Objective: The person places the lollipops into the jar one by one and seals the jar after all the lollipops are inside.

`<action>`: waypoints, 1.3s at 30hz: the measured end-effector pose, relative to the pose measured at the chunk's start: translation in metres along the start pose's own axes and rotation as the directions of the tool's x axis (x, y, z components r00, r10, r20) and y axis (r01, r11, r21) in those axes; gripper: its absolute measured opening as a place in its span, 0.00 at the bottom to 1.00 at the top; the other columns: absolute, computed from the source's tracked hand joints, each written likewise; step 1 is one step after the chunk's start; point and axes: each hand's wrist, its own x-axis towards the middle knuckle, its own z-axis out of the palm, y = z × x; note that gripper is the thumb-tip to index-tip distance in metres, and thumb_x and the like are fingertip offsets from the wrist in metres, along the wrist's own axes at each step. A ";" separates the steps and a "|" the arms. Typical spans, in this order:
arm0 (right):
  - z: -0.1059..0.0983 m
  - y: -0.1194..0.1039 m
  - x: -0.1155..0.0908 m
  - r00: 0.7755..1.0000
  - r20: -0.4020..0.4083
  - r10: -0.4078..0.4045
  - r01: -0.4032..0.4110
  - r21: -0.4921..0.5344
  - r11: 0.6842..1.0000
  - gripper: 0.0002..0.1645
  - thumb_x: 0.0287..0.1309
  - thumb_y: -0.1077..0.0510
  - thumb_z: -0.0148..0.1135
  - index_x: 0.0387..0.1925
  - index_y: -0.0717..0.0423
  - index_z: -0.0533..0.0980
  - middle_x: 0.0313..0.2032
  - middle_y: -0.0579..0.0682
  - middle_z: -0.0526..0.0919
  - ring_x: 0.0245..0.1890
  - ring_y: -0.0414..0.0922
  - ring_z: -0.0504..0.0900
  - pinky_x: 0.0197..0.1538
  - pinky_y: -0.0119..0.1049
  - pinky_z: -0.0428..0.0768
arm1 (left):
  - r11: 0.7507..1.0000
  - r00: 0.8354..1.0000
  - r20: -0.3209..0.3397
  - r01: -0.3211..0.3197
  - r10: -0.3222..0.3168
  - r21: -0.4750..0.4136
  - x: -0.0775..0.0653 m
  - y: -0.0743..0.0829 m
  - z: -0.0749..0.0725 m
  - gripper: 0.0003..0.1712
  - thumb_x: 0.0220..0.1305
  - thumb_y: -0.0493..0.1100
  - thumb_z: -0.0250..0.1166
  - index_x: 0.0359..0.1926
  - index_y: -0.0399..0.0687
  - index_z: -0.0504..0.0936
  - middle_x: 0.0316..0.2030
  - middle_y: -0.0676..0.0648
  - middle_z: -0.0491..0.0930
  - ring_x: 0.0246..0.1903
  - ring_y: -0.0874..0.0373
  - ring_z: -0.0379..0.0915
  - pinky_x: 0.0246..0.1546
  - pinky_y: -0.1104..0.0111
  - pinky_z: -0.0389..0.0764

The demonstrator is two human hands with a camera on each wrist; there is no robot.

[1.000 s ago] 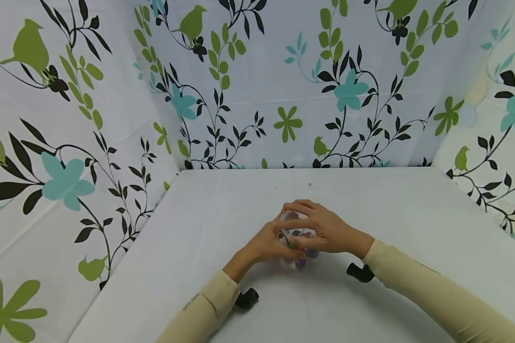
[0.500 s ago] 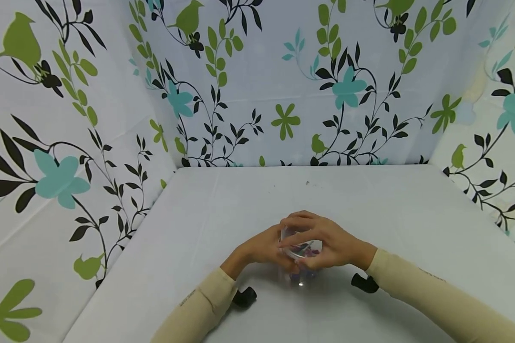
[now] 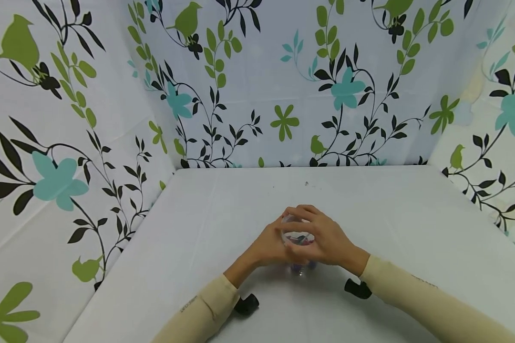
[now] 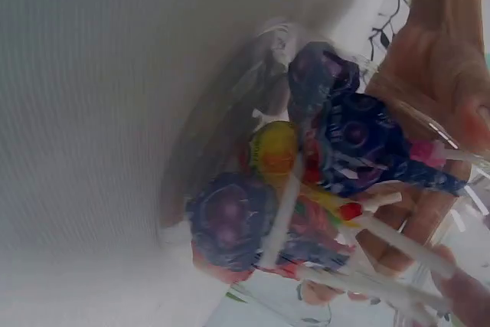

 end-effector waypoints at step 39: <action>-0.018 0.026 0.013 0.922 0.067 0.380 -0.383 0.031 0.923 0.37 0.77 0.39 0.54 0.78 0.53 0.66 0.76 0.60 0.62 0.77 0.62 0.56 0.71 0.70 0.56 | 0.975 0.991 -0.026 0.136 -0.134 0.175 -0.004 -0.004 -0.032 0.77 0.54 0.60 0.81 0.83 0.44 0.33 0.82 0.38 0.42 0.79 0.44 0.42 0.75 0.48 0.54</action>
